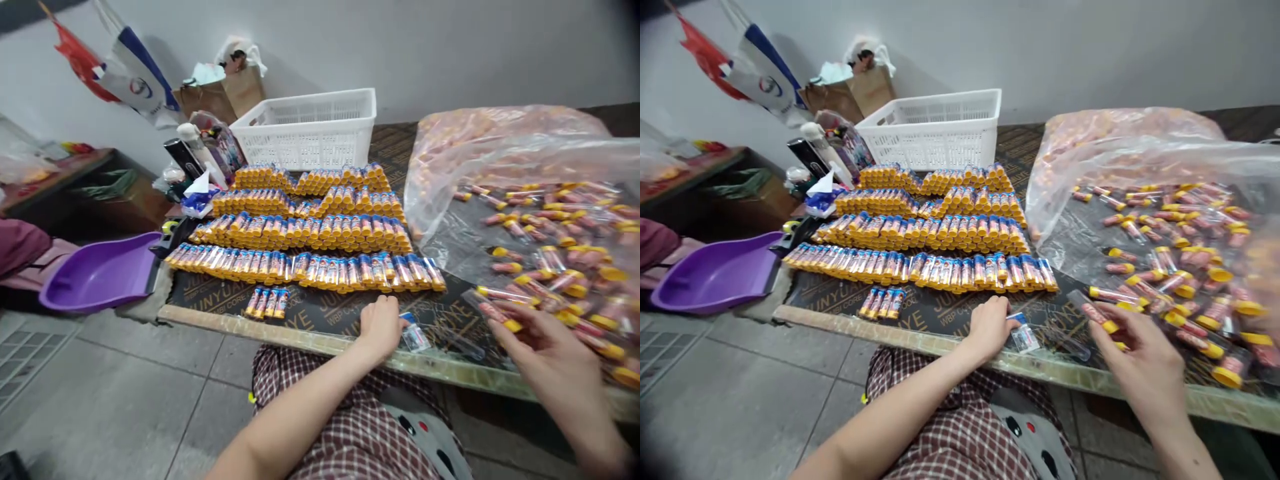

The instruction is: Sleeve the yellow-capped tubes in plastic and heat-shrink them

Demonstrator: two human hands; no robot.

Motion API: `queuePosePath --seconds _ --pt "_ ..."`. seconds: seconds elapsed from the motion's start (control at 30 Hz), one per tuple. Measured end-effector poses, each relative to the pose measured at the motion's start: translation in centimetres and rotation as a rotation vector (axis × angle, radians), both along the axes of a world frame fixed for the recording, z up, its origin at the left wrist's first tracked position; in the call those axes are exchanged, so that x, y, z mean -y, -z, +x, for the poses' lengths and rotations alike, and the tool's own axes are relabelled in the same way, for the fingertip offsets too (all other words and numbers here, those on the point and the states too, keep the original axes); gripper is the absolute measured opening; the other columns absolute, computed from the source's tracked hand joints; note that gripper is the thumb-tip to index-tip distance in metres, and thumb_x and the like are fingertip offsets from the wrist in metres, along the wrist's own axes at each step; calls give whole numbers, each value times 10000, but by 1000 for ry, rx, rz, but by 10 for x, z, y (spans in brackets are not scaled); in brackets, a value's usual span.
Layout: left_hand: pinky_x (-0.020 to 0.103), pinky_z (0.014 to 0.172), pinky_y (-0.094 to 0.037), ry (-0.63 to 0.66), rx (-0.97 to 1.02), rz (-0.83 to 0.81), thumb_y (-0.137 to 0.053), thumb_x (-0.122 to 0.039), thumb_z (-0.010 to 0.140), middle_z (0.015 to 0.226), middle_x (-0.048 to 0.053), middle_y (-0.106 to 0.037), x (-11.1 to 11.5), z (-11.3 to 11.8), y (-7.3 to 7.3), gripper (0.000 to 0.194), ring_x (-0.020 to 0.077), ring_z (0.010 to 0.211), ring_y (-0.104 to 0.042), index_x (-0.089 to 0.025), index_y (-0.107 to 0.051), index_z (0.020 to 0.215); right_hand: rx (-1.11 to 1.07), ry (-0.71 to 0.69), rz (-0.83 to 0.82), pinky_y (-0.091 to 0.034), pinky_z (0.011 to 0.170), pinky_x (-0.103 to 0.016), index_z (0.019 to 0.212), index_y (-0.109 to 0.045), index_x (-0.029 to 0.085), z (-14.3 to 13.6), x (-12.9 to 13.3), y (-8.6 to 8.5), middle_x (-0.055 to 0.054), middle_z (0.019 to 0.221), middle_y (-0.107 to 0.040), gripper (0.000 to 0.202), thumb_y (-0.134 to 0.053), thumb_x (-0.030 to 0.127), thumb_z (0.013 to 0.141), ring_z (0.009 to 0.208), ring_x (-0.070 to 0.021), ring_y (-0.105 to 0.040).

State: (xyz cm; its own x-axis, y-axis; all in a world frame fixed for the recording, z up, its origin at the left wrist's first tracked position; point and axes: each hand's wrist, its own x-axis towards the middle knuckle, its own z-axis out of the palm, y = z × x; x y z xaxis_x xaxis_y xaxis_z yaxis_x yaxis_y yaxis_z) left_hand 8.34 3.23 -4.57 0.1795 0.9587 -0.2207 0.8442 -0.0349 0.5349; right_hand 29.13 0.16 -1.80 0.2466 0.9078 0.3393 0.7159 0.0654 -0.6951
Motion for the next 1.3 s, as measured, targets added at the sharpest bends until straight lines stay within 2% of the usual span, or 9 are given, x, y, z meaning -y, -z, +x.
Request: queuePosePath --seconds 0.27,0.47,0.63,0.7,0.8,0.9,0.97,1.1,1.3 --pt "279 658 -367 -34 89 58 -641 -303 742 789 49 -669 1 -3 5 100 197 763 -592 -205 -651 726 -98 -105 -19 -525 671 -337 986 -636 211 -12 21 7 -72 979 -636 222 -585 335 809 797 -200 -616" --pt "277 679 -356 26 37 84 -604 -265 768 795 49 -682 6 -4 2 68 189 753 -595 -224 -657 764 -148 -112 -46 -514 620 -321 944 -608 193 -22 31 10 -63 891 -638 183 -585 324 817 711 -179 -594" --pt "265 684 -369 -12 180 160 -642 -226 717 765 27 -635 11 -7 1 62 168 760 -567 -200 -593 689 -163 -162 -3 -501 712 -354 929 -652 218 -35 39 5 -72 949 -618 138 -570 282 838 895 -223 -576" --pt "253 655 -387 -96 437 113 -636 -246 713 683 3 -601 13 -12 0 122 146 689 -557 -190 -547 649 -194 -175 19 -493 793 -378 961 -658 236 -41 43 1 -69 985 -607 153 -577 255 834 951 -229 -569" --pt "233 572 -414 -328 909 -149 -665 -285 670 516 -60 -523 17 -23 -4 200 110 519 -528 -192 -488 668 -264 -199 37 -490 832 -373 1026 -647 260 -51 51 -2 -64 1039 -584 210 -571 213 837 982 -220 -566" --pt "213 544 -431 -521 1202 -345 -775 -221 516 541 -60 -588 21 -33 -12 359 90 490 -537 -176 -538 783 -303 -212 60 -498 823 -365 1046 -641 275 -61 59 -2 -61 1050 -573 240 -573 185 834 981 -216 -566" --pt "204 560 -449 -586 1302 -401 -814 -200 455 623 -23 -641 22 -38 -18 418 80 530 -556 -143 -598 808 -306 -218 69 -499 832 -375 1057 -639 279 -68 62 -1 -62 1056 -571 258 -577 174 830 987 -220 -563" --pt "202 577 -478 -697 1423 -442 -839 -275 452 651 -3 -644 24 -43 -25 319 68 570 -558 -116 -654 657 -299 -220 91 -494 852 -397 1080 -632 285 -77 66 0 -66 1059 -573 288 -577 157 827 988 -225 -561" --pt "186 538 -454 -783 1400 -397 -837 -359 468 598 7 -648 23 -48 -21 338 69 527 -562 -107 -674 622 -288 -230 144 -489 874 -411 1101 -628 275 -82 67 1 -73 1071 -581 320 -576 132 820 1003 -230 -565"
